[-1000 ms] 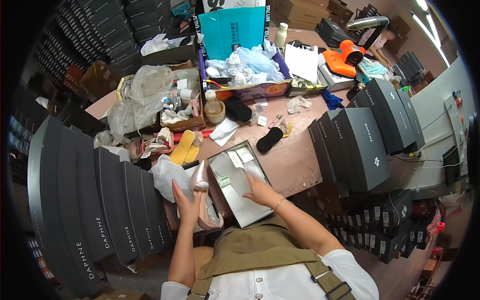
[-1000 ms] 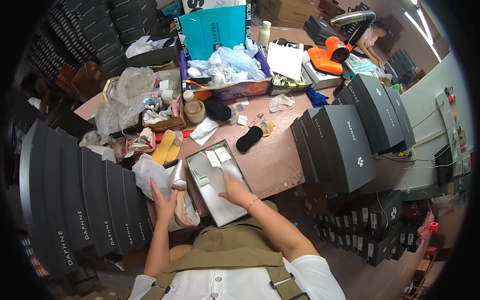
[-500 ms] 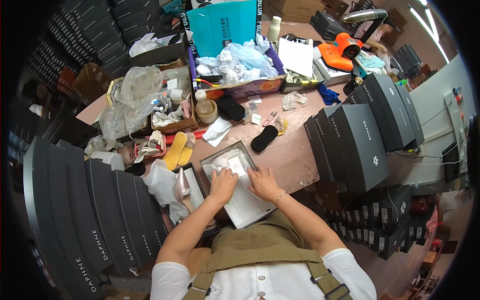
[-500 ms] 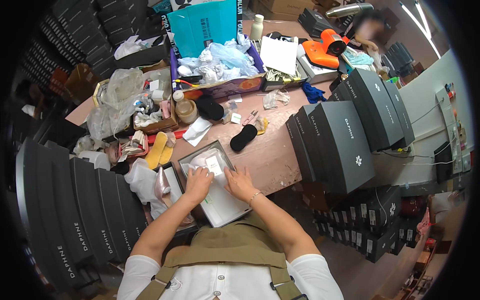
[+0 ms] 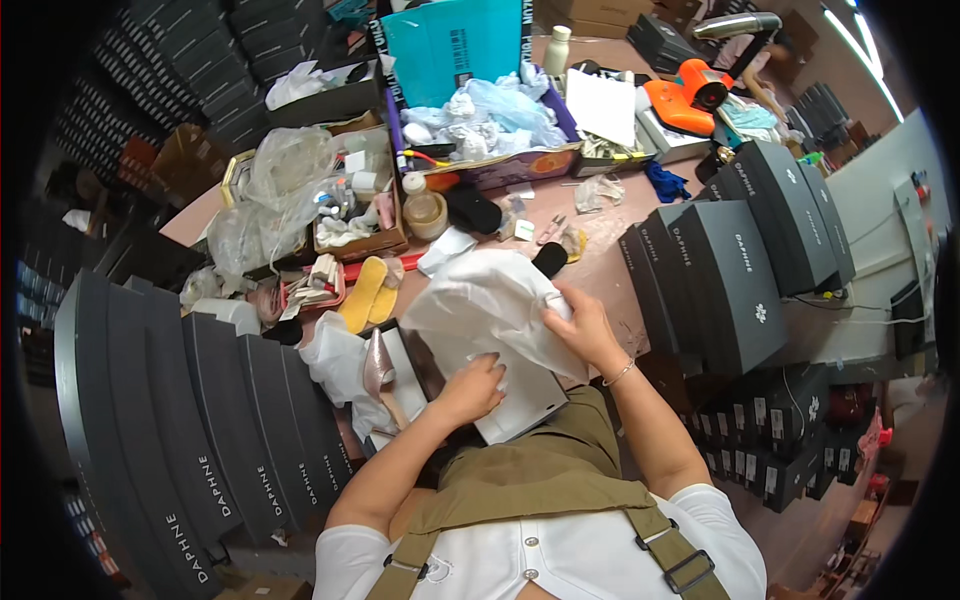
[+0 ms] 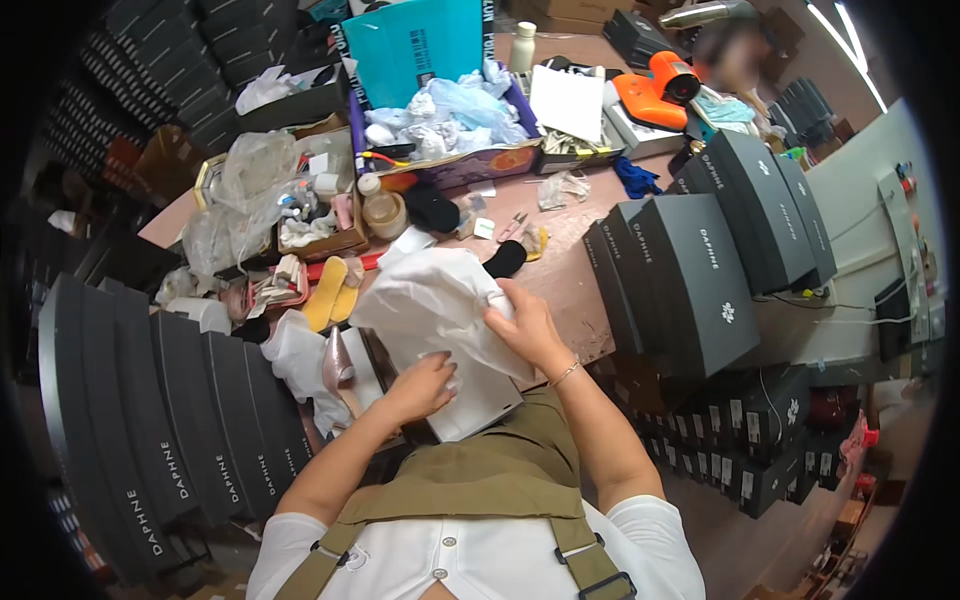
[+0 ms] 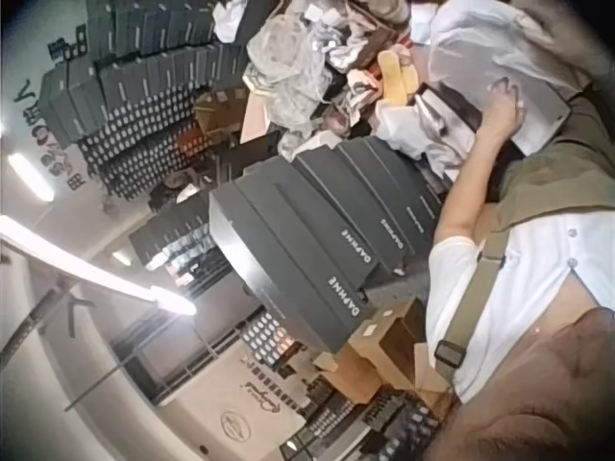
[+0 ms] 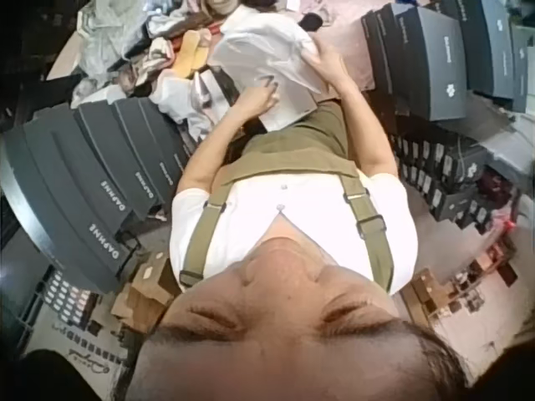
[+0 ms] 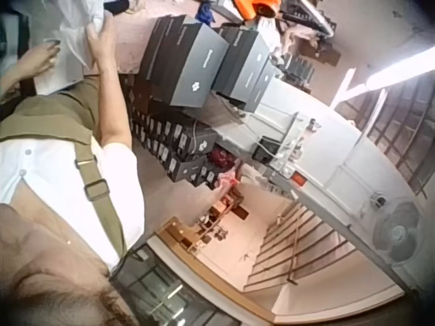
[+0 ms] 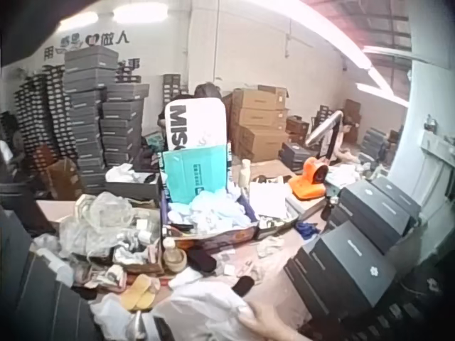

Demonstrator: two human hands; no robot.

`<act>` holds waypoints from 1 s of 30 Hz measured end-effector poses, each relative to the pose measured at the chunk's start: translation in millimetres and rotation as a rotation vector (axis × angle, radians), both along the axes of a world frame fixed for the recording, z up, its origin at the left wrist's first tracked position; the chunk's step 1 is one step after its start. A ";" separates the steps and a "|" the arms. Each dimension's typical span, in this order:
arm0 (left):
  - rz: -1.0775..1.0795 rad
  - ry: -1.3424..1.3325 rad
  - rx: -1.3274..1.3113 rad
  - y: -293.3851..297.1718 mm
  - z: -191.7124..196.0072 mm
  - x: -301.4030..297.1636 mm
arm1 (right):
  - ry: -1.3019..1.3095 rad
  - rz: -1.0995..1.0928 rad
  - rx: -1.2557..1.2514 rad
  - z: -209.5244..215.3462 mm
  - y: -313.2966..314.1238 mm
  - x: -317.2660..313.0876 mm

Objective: Inspecting, cleaning, and packing pairs of high-heeled shoes into boxes for shipment.

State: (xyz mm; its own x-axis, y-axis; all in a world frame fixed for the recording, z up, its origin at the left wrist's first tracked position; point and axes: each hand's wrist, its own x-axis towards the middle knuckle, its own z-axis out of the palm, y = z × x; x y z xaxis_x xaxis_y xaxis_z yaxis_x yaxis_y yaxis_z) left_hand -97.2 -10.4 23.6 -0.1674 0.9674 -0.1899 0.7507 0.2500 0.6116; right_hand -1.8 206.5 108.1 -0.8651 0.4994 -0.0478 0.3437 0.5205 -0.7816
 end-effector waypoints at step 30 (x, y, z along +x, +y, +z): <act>0.562 -0.879 0.377 -80.2 2.6 -11.2 | 0.064 0.316 0.018 72.2 -29.4 38.5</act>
